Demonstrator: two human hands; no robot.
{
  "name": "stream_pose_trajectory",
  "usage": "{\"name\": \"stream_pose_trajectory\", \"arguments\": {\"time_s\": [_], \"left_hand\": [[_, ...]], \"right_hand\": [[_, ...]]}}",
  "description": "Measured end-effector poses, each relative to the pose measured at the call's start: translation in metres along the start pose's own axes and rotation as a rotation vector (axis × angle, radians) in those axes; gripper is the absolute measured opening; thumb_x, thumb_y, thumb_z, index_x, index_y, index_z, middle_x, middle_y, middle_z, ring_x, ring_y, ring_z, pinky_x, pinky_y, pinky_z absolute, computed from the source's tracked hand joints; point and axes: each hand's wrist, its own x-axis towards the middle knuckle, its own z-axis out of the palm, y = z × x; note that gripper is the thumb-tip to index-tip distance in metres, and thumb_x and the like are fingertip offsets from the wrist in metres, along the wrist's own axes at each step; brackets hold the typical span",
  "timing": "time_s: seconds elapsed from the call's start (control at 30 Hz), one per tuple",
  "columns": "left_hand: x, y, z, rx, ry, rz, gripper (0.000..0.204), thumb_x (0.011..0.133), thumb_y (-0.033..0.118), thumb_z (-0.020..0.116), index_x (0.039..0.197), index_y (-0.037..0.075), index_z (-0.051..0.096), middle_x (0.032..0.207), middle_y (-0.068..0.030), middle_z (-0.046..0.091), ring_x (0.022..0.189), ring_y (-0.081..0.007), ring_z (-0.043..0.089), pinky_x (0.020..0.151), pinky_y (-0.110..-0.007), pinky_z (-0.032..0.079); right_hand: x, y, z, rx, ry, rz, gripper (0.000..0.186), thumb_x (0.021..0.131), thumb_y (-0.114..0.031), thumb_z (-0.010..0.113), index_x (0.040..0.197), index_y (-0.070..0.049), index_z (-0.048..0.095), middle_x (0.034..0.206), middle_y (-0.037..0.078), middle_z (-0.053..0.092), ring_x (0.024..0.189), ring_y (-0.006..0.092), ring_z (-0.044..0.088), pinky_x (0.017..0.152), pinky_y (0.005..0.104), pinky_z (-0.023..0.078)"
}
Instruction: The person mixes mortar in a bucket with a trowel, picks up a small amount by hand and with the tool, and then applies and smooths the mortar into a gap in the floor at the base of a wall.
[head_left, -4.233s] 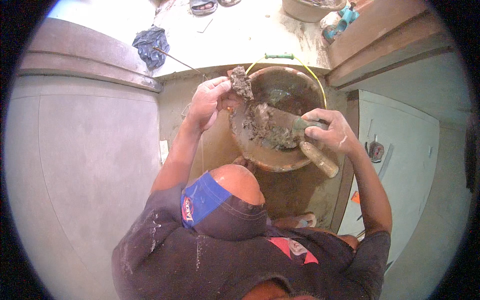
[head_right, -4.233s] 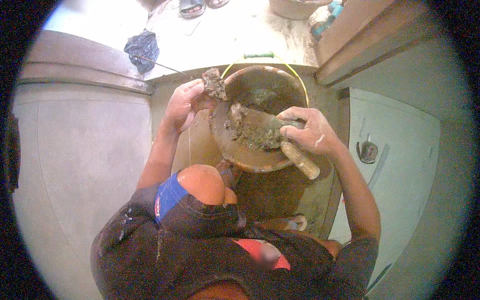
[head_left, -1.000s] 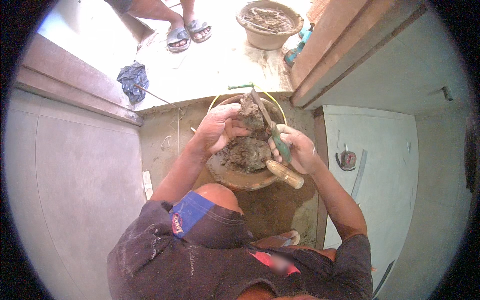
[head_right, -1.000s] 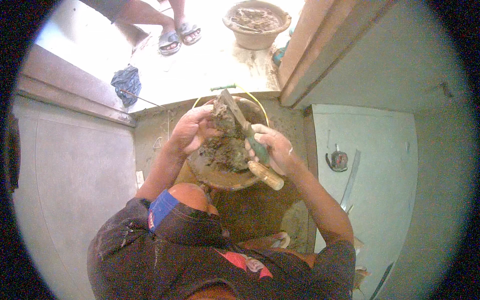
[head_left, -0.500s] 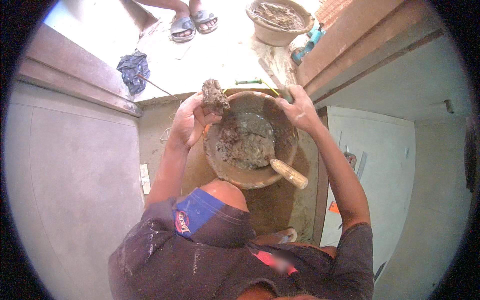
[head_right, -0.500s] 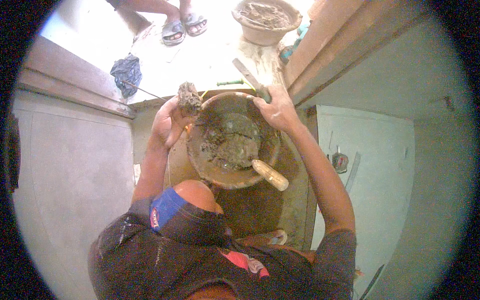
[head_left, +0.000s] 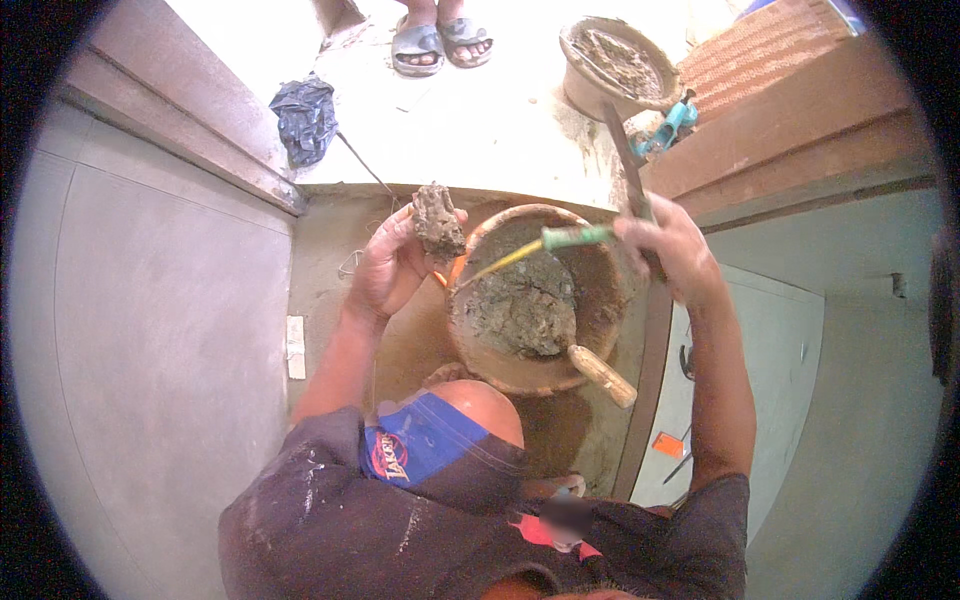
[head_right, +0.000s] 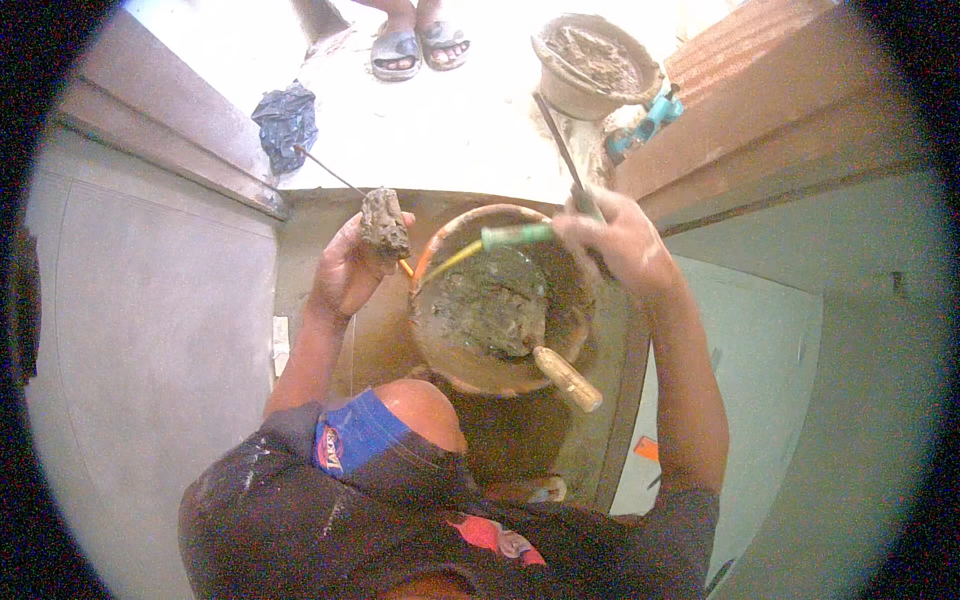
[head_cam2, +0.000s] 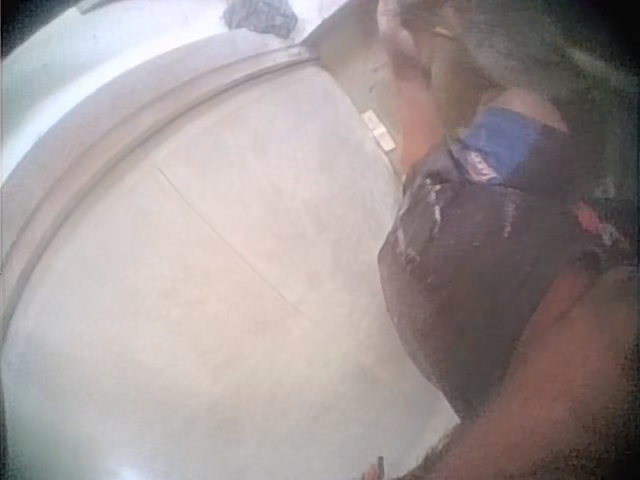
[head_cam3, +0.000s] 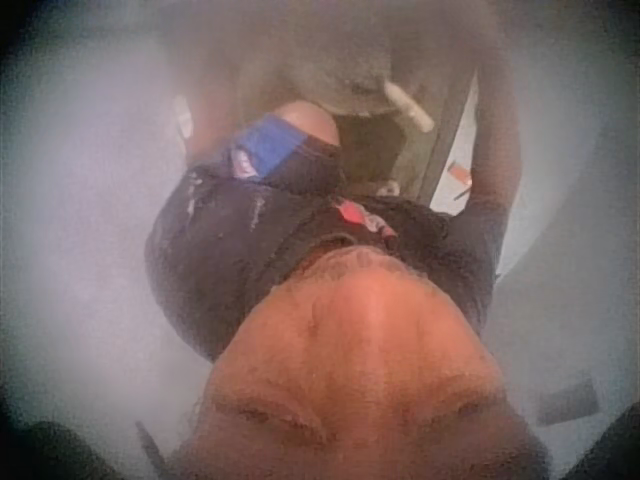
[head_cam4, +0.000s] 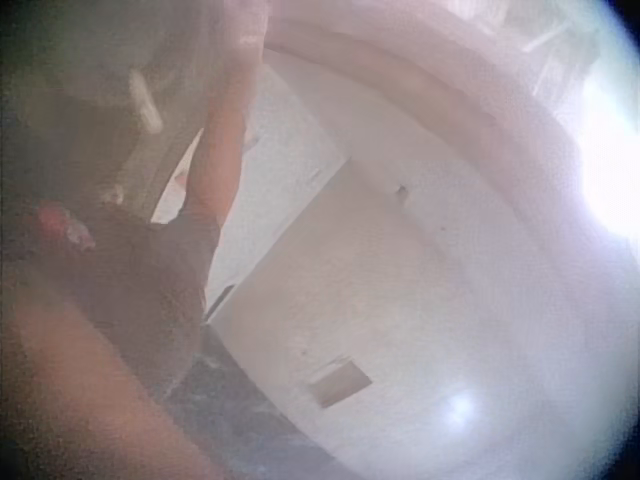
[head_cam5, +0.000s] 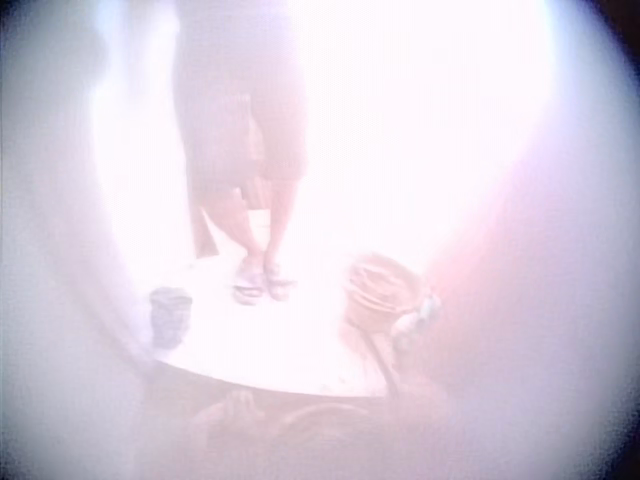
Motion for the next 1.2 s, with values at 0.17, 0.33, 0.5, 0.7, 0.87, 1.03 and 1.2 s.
{"name": "stream_pose_trajectory", "arguments": {"time_s": [0.17, 0.33, 0.5, 0.7, 0.87, 1.03, 1.2], "left_hand": [[-0.025, 0.012, -0.024, -0.007, 0.024, 0.021, 0.043, 0.098, 0.022, 0.056, 0.134, 0.001, 0.047, 0.129, -0.0197, 0.057, 0.112, -0.026, 0.063, 0.095, -0.041, 0.054], [-0.043, 0.027, -0.028, 0.031, 0.074, 0.068, 0.043, 0.095, 0.019, 0.06, 0.133, 0.002, 0.048, 0.129, -0.0187, 0.058, 0.113, -0.0275, 0.062, 0.092, -0.042, 0.056], [-0.053, 0.036, -0.023, 0.149, 0.143, 0.071, 0.05, 0.091, 0.023, 0.067, 0.134, 0.005, 0.048, 0.127, -0.0152, 0.06, 0.112, -0.027, 0.063, 0.093, -0.043, 0.054], [-0.049, 0.024, -0.023, 0.176, 0.147, 0.065, 0.052, 0.087, 0.022, 0.072, 0.13, 0.003, 0.05, 0.123, -0.0136, 0.063, 0.112, -0.0258, 0.063, 0.098, -0.04, 0.051], [-0.036, 0.011, -0.017, 0.13, 0.097, 0.038, 0.043, 0.091, 0.013, 0.067, 0.129, 0.001, 0.052, 0.118, -0.0114, 0.065, 0.107, -0.022, 0.066, 0.091, -0.037, 0.056], [-0.029, 0.001, -0.02, 0.115, 0.074, 0.047, 0.04, 0.091, 0.01, 0.066, 0.127, -0.001, 0.053, 0.12, -0.0118, 0.064, 0.108, -0.0226, 0.065, 0.094, -0.038, 0.055], [-0.011, -0.009, 0.006, 0.089, 0.041, 0.054, 0.039, 0.092, 0.01, 0.065, 0.127, -0.001, 0.053, 0.121, -0.0133, 0.064, 0.111, -0.0238, 0.063, 0.096, -0.039, 0.053]], "right_hand": [[-0.053, -0.062, 0.048, -0.136, 0.179, 0.025, 0.014, 0.087, -0.018, 0.068, 0.084, -0.008, 0.058, 0.069, -0.006, 0.051, 0.063, 0.0047, 0.048, 0.056, 0.022, 0.038], [-0.039, -0.127, 0.039, -0.124, 0.444, -0.173, 0.016, 0.087, -0.023, 0.07, 0.086, -0.009, 0.062, 0.068, -0.006, 0.051, 0.06, 0.0032, 0.046, 0.054, 0.0212, 0.036], [-0.005, -0.157, 0.026, -0.132, 0.575, -0.328, 0.02, 0.086, -0.029, 0.07, 0.088, -0.009, 0.066, 0.065, -0.007, 0.05, 0.054, 0.0022, 0.042, 0.049, 0.0221, 0.032], [0.052, -0.155, 0.029, -0.052, 0.571, -0.422, 0.019, 0.084, -0.024, 0.074, 0.091, -0.007, 0.068, 0.064, -0.006, 0.051, 0.049, 0.0027, 0.042, 0.046, 0.0203, 0.031], [0.097, -0.126, 0.014, -0.023, 0.581, -0.38, 0.025, 0.085, -0.026, 0.072, 0.098, -0.004, 0.069, 0.068, -0.004, 0.055, 0.056, 0.0063, 0.049, 0.051, 0.0225, 0.037], [0.105, -0.122, 0.014, -0.14, 0.518, -0.418, 0.026, 0.091, -0.028, 0.067, 0.102, -0.005, 0.065, 0.067, -0.003, 0.055, 0.056, 0.0051, 0.045, 0.051, 0.0231, 0.034], [0.068, -0.116, 0.002, -0.475, 0.587, -0.605, 0.036, 0.095, -0.031, 0.061, 0.113, 0.0, 0.063, 0.092, 0.007, 0.066, 0.084, 0.0131, 0.061, 0.07, 0.0257, 0.049]]}}
